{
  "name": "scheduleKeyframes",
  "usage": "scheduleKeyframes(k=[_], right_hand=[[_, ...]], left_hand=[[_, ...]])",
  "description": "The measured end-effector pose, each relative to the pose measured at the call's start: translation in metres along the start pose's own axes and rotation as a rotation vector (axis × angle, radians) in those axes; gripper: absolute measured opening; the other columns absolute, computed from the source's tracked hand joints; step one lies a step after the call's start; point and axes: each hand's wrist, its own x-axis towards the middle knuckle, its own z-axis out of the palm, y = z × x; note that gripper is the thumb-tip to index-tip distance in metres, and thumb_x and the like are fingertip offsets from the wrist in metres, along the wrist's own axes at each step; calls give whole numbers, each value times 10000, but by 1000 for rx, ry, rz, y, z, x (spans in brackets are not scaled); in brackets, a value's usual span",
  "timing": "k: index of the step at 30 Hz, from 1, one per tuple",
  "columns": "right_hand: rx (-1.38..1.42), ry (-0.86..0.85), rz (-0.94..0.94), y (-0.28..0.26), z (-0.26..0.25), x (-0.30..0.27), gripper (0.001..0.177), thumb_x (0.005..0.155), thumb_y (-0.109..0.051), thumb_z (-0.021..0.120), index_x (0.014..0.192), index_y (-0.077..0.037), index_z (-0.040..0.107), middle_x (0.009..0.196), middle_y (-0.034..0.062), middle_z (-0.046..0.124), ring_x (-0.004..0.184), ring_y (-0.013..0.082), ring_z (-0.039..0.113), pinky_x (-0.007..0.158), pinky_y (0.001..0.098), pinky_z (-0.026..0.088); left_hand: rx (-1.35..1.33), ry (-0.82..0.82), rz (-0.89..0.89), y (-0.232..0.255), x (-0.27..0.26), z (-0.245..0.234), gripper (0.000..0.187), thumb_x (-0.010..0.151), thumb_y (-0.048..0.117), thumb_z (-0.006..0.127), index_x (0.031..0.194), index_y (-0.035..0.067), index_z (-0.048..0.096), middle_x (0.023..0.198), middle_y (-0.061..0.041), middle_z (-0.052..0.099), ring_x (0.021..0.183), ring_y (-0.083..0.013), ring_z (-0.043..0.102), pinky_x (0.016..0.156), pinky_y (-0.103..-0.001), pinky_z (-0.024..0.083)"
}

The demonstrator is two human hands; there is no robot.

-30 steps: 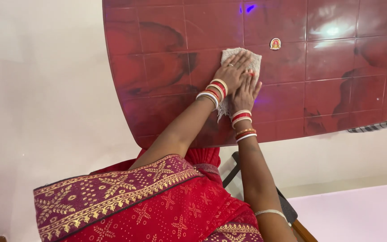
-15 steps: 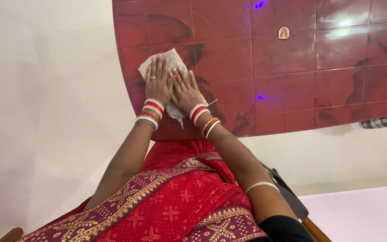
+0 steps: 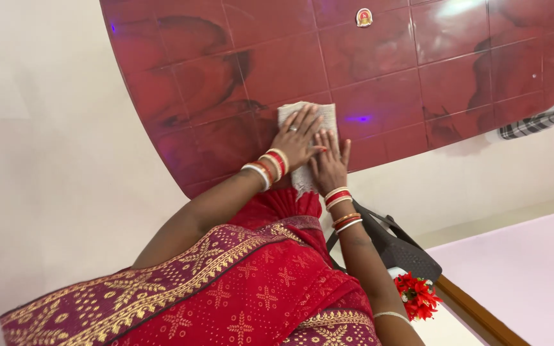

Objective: The person wipes a table with a cloth, spreads a checkered fabric over it, and then wipes the fabric with the cloth.

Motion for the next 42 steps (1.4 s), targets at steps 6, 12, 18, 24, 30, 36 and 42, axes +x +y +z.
scheduleKeyframes(k=[6, 12, 18, 24, 30, 36, 42], right_hand=[[78, 88, 206, 47, -1, 19, 592, 1133, -343, 260, 1667, -89, 227, 1746, 67, 217, 1618, 218, 91, 1292, 535, -51], [-162, 98, 151, -32, 16, 41, 647, 1095, -360, 324, 1643, -27, 237, 1727, 132, 178, 1602, 268, 57, 1254, 583, -73], [-45, 1, -213, -141, 4, 52, 706, 1077, -458, 322, 1627, -27, 224, 1714, 164, 174, 1590, 291, 49, 1277, 515, -31], [-23, 54, -475, -131, -6, 50, 714, 1079, -520, 326, 1638, -81, 252, 1718, 104, 217, 1607, 229, 83, 1306, 501, -14], [40, 86, -518, -83, -8, 52, 699, 1051, -529, 379, 1609, -112, 323, 1691, 70, 288, 1586, 196, 147, 1297, 514, -1], [31, 194, -377, 30, -12, 48, 666, 1049, -512, 396, 1597, -136, 349, 1671, 30, 337, 1575, 170, 190, 1291, 524, 6], [2, 253, -185, 182, -18, 38, 640, 1029, -497, 410, 1569, -156, 377, 1645, 27, 356, 1549, 164, 220, 1275, 546, 11]], left_hand=[[-45, -18, 23, 29, 79, 8, 753, 1049, 621, 209, 1647, 163, 214, 1733, -69, 75, 1597, -225, 29, 1293, -444, 39], [-9, 59, 7, -35, 14, -4, 746, 1076, 608, 218, 1653, 137, 232, 1734, -81, 119, 1600, -234, 64, 1301, -427, 82], [41, 130, -244, -95, -120, -41, 677, 1093, 521, 245, 1645, 129, 248, 1732, -95, 140, 1598, -248, 87, 1285, -447, 81], [69, 222, -391, -79, -159, -27, 664, 1105, 495, 247, 1657, 129, 217, 1742, -114, 112, 1615, -258, 61, 1303, -472, 72], [89, 251, -415, -60, -124, -6, 743, 1062, 572, 202, 1645, 114, 146, 1727, -138, 50, 1596, -275, 13, 1276, -498, 53], [128, 207, -302, 0, -21, 15, 778, 1042, 606, 200, 1636, 113, 102, 1718, -132, 13, 1586, -277, -10, 1269, -479, 19], [59, 100, -110, 78, 126, 44, 790, 1036, 610, 209, 1637, 109, 98, 1715, -135, 1, 1573, -267, -33, 1254, -471, -5]])
